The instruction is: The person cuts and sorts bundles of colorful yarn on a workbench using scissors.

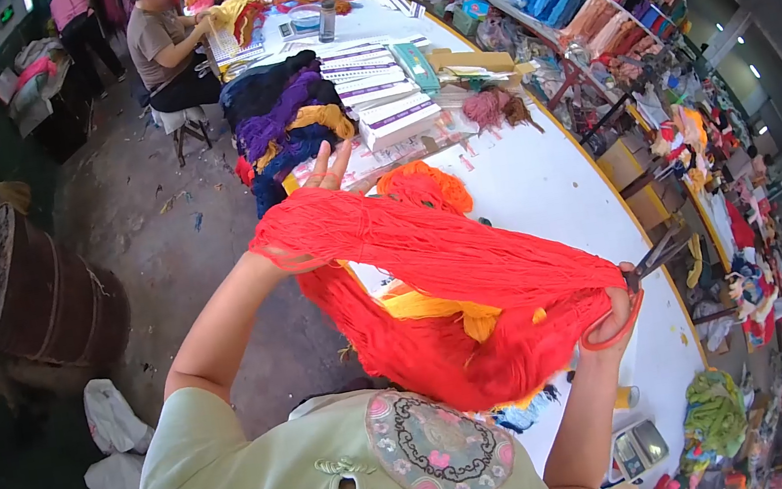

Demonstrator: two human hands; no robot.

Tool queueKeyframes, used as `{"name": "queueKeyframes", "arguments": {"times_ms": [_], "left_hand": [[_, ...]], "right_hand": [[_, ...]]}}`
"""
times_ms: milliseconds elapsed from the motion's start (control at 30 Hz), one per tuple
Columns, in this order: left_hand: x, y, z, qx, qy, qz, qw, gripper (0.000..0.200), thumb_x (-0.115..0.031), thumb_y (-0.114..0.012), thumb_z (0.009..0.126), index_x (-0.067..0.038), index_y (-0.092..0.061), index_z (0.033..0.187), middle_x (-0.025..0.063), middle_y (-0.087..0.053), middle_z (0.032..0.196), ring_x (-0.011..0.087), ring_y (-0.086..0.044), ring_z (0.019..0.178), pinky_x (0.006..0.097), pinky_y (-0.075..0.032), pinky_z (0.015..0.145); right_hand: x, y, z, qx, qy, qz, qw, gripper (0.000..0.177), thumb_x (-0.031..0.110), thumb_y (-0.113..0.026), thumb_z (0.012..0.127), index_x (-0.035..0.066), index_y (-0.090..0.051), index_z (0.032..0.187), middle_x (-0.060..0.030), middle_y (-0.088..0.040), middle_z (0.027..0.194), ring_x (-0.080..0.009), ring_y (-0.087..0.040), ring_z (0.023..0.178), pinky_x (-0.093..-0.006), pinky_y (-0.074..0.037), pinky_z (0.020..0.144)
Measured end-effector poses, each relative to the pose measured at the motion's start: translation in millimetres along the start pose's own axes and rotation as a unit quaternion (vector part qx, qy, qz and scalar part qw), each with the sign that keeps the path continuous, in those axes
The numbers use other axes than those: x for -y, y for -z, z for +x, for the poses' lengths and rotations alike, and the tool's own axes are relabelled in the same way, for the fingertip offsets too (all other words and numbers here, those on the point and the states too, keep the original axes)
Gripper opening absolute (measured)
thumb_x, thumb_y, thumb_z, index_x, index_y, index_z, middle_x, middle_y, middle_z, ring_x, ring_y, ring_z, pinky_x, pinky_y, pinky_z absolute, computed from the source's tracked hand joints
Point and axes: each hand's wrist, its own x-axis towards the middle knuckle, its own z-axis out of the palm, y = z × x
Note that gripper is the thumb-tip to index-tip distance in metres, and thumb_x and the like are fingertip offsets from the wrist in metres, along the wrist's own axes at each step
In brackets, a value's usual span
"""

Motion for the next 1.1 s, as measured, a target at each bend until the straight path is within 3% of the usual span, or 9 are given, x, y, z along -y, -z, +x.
{"name": "queueKeyframes", "arguments": {"times_ms": [100, 167, 233, 333, 467, 600, 733, 867, 1100], "left_hand": [[-11, 18, -7, -0.007, -0.037, -0.057, 0.998, 0.071, -0.044, -0.053, 0.096, -0.01, -0.029, 0.153, 0.0161, -0.004, 0.163, 0.039, -0.007, 0.149, 0.0489, -0.022, 0.117], [-15, 15, -5, -0.078, 0.003, -0.303, 0.95, 0.082, -0.053, -0.053, 0.093, -0.007, -0.023, 0.154, 0.0159, -0.004, 0.163, 0.0376, -0.007, 0.149, 0.0487, -0.02, 0.118], [-29, 1, 8, -0.173, 0.106, -0.662, 0.721, 0.096, -0.065, -0.053, 0.088, -0.005, -0.017, 0.154, 0.0162, -0.006, 0.162, 0.0365, -0.009, 0.149, 0.0489, -0.019, 0.119], [-62, 11, 13, -0.21, -0.074, -0.868, 0.445, 0.108, -0.078, -0.045, 0.083, -0.002, -0.012, 0.153, 0.0169, -0.011, 0.161, 0.0331, -0.012, 0.149, 0.0491, -0.017, 0.12], [-91, 31, 24, -0.153, -0.079, -0.93, 0.326, 0.109, -0.082, -0.038, 0.082, -0.001, -0.017, 0.152, 0.0183, -0.016, 0.16, 0.0301, -0.018, 0.148, 0.0477, -0.016, 0.121], [-110, 27, 31, -0.089, -0.043, -0.965, 0.244, 0.106, -0.079, -0.043, 0.083, 0.0, -0.02, 0.151, 0.0182, -0.017, 0.16, 0.0307, -0.019, 0.147, 0.0466, -0.017, 0.121], [-122, 18, 34, -0.043, -0.035, -0.972, 0.23, 0.105, -0.077, -0.044, 0.084, 0.0, -0.02, 0.151, 0.018, -0.016, 0.16, 0.0312, -0.02, 0.147, 0.0451, -0.015, 0.121], [-141, -8, 35, -0.008, 0.01, -0.953, 0.303, 0.103, -0.076, -0.04, 0.086, -0.002, -0.017, 0.153, 0.0163, -0.014, 0.161, 0.0307, -0.019, 0.148, 0.0437, -0.013, 0.122], [-168, -28, 27, 0.08, -0.012, -0.895, 0.439, 0.1, -0.076, -0.034, 0.089, -0.003, -0.011, 0.154, 0.0154, -0.013, 0.161, 0.0278, -0.015, 0.149, 0.0422, -0.017, 0.12]], "right_hand": [[0, 13, -2, -0.003, 0.002, 0.002, 1.0, 0.038, -0.002, -0.06, 0.078, 0.006, -0.05, 0.113, -0.0146, -0.064, 0.101, -0.0285, -0.065, 0.095, -0.0402, -0.054, 0.088], [-2, 14, -8, -0.028, 0.003, -0.002, 1.0, 0.037, -0.001, -0.06, 0.078, 0.006, -0.051, 0.114, -0.015, -0.064, 0.101, -0.0289, -0.065, 0.097, -0.0399, -0.054, 0.088], [-6, 7, -20, -0.031, -0.013, 0.005, 0.999, 0.041, -0.002, -0.06, 0.077, 0.006, -0.051, 0.116, -0.0154, -0.063, 0.105, -0.0286, -0.064, 0.099, -0.0396, -0.053, 0.09], [-20, 23, -24, 0.019, -0.077, -0.1, 0.992, 0.046, -0.004, -0.059, 0.076, 0.005, -0.05, 0.12, -0.0145, -0.061, 0.113, -0.0277, -0.062, 0.107, -0.0387, -0.05, 0.096], [-26, 35, -35, 0.067, 0.014, -0.407, 0.911, 0.054, -0.006, -0.056, 0.075, 0.005, -0.047, 0.127, -0.0142, -0.055, 0.124, -0.0242, -0.056, 0.115, -0.035, -0.043, 0.1], [0, 8, -54, 0.08, -0.009, -0.465, 0.882, 0.044, -0.001, -0.065, 0.082, 0.001, -0.052, 0.124, -0.0077, -0.062, 0.108, -0.0158, -0.062, 0.092, -0.0278, -0.05, 0.083], [26, -38, -83, 0.134, -0.007, -0.607, 0.783, 0.04, -0.001, -0.068, 0.084, 0.005, -0.057, 0.122, 0.0004, -0.062, 0.086, -0.0085, -0.059, 0.079, -0.0228, -0.048, 0.071], [17, -88, -94, 0.175, -0.03, -0.263, 0.948, 0.046, -0.006, -0.069, 0.082, 0.002, -0.052, 0.125, -0.0014, -0.063, 0.092, -0.0084, -0.061, 0.087, -0.0222, -0.049, 0.076], [-28, -112, -75, 0.111, 0.005, -0.35, 0.93, 0.041, 0.001, -0.076, 0.081, 0.003, -0.057, 0.118, 0.0011, -0.059, 0.087, -0.0042, -0.053, 0.079, -0.0207, -0.046, 0.071]]}}
